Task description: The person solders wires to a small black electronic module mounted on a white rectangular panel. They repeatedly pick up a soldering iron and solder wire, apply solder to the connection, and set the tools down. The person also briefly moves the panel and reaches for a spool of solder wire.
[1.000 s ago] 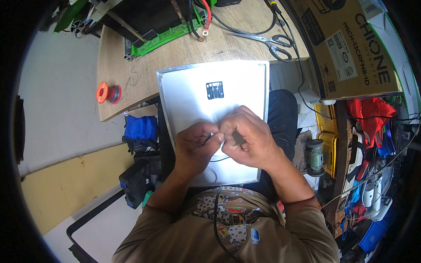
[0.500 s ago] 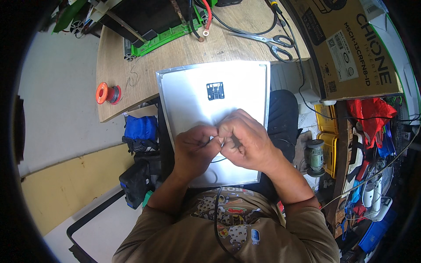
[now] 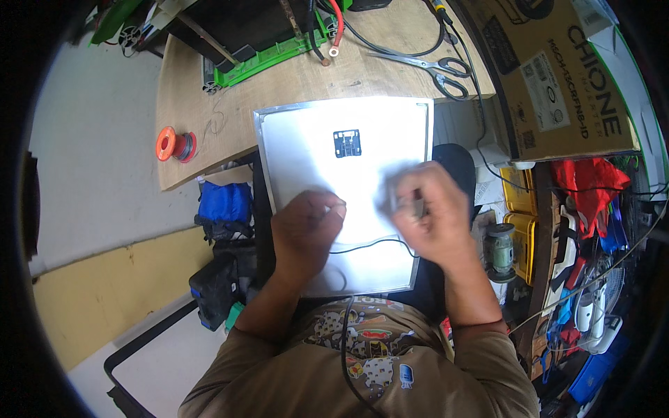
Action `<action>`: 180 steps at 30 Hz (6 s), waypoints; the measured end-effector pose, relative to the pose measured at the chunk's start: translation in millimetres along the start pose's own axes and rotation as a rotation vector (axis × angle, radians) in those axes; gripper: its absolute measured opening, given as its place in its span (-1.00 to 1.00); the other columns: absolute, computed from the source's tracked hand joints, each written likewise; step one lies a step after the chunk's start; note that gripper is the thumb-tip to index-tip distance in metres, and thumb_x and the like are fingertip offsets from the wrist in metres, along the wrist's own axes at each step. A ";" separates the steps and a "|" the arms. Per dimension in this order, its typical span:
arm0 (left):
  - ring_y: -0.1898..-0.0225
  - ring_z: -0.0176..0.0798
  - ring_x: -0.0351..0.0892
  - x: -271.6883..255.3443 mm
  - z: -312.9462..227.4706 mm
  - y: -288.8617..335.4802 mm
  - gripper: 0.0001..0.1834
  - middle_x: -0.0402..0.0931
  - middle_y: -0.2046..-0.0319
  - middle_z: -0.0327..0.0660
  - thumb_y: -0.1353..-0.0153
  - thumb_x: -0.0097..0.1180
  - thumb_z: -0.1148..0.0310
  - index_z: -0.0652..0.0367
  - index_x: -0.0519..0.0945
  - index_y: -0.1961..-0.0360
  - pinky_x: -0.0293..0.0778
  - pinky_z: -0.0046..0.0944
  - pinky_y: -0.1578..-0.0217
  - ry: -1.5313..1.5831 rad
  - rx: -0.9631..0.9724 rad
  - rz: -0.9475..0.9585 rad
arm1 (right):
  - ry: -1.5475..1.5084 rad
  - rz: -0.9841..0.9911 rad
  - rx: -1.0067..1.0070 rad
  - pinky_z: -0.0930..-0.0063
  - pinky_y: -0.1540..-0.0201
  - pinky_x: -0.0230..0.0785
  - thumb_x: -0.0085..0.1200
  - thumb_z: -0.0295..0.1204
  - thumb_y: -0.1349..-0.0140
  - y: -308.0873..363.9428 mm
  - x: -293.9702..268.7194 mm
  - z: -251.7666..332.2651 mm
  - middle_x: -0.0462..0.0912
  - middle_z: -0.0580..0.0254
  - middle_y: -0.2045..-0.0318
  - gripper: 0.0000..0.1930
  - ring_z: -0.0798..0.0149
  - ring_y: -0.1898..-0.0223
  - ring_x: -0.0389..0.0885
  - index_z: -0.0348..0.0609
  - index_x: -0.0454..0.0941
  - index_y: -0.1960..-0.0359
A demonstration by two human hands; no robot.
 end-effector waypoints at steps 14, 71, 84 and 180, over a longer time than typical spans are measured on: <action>0.49 -0.52 0.27 19.6 12.6 -15.8 -0.85 0.45 0.40 -0.29 -0.44 0.01 0.46 0.18 0.54 0.03 0.26 -0.45 0.52 0.682 -0.368 0.221 | 0.130 -0.147 0.174 0.49 0.25 0.47 0.32 -0.57 -0.18 13.0 -49.4 -0.6 0.67 0.18 0.31 -0.80 0.39 0.32 0.61 -0.26 0.73 0.14; 0.49 -0.62 0.30 25.3 9.7 3.9 -0.92 0.46 0.52 -0.47 -0.36 0.26 0.46 0.27 0.68 0.26 0.26 -0.46 0.49 0.250 -0.179 0.259 | -0.137 0.026 -0.234 0.32 0.33 0.40 0.22 -0.70 0.00 -3.6 19.9 35.6 0.60 0.23 0.41 -0.70 0.16 0.42 0.56 -0.15 0.55 0.21; 0.46 -0.61 0.40 20.5 7.6 9.5 -0.89 0.56 0.53 -0.35 -0.32 0.24 0.52 0.30 0.61 0.37 0.36 -0.40 0.48 0.081 -0.209 0.283 | -0.147 0.185 -0.186 0.29 0.31 0.47 0.19 -0.72 -0.05 0.6 27.6 30.4 0.61 0.20 0.36 -0.65 0.10 0.38 0.58 -0.12 0.53 0.12; 0.43 -0.50 0.29 -247.7 -114.4 -16.0 -0.77 0.43 0.38 -0.33 -0.59 0.01 0.31 0.23 0.48 -0.09 0.30 -0.50 0.50 0.385 0.550 -0.337 | -0.002 0.286 0.221 0.42 0.24 0.52 0.28 -0.40 -0.34 18.5 -69.5 -6.0 0.75 0.17 0.33 -0.81 0.31 0.31 0.70 -0.22 0.77 0.11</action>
Point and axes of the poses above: each hand's wrist, its own y-axis away from the middle knuckle, its own x-axis out of the palm, z = x × y, the point moved 5 cm from there along -y, towards the middle knuckle
